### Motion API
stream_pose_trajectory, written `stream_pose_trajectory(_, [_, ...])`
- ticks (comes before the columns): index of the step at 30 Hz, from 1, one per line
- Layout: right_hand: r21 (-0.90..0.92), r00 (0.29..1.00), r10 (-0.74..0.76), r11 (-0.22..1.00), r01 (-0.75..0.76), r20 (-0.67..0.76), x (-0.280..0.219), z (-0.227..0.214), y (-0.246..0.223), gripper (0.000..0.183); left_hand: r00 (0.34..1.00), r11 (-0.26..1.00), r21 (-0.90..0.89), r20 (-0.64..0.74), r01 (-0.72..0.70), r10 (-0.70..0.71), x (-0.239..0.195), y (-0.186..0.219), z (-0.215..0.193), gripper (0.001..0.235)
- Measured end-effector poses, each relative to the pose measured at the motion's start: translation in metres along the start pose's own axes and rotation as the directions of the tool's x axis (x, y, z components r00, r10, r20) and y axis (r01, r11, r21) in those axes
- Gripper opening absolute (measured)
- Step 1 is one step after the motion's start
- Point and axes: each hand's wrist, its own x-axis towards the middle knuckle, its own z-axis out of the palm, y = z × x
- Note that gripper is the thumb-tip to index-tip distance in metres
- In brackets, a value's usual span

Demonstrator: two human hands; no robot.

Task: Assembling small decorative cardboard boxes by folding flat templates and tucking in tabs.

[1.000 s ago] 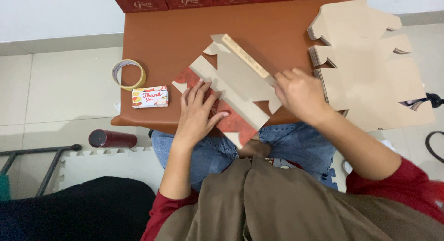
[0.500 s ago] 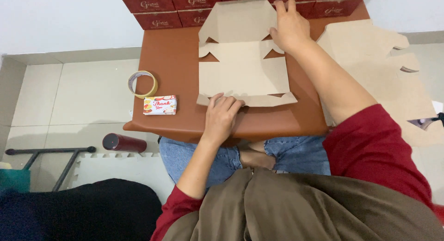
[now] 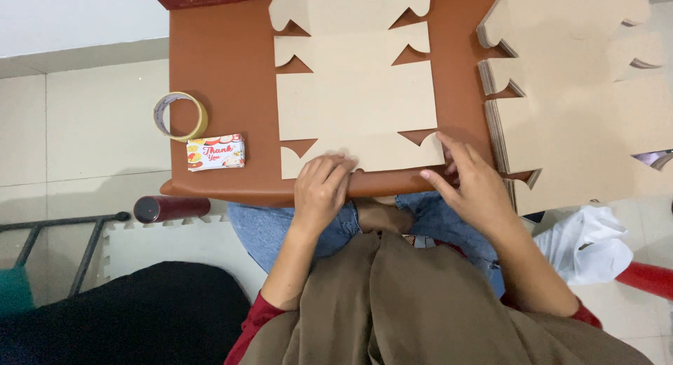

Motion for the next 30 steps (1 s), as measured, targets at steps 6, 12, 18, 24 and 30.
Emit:
stream_pose_trajectory(6, [0.11, 0.908, -0.298, 0.933, 0.342, -0.295, -0.001, 0.047, -0.009, 0.067, 0.993, 0.998, -0.051, 0.115, 0.022, -0.016, 0.004, 0.0, -0.005, 0.019])
stream_pose_trajectory(12, [0.009, 0.892, -0.421, 0.904, 0.428, -0.167, 0.004, 0.058, -0.026, 0.042, 0.995, 0.996, -0.066, 0.085, 0.058, -0.052, -0.004, -0.003, 0.002, 0.016])
stream_pose_trajectory(18, [-0.15, 0.909, -0.398, 0.913, 0.38, -0.123, 0.034, 0.07, -0.016, 0.045, 0.996, 0.996, -0.025, 0.033, 0.088, -0.087, 0.0, 0.003, 0.002, 0.01])
stream_pose_trajectory(24, [-0.165, 0.887, -0.415, 0.907, 0.387, -0.201, 0.035, 0.065, -0.027, 0.031, 0.839, 0.765, 0.346, -0.262, 0.544, -0.478, -0.027, 0.006, -0.004, 0.066])
stream_pose_trajectory(30, [-0.36, 0.884, -0.319, 0.913, 0.19, -0.341, 0.027, 0.092, 0.004, 0.017, 0.872, 0.869, 0.107, -0.155, 0.483, -0.465, -0.034, 0.011, -0.004, 0.063])
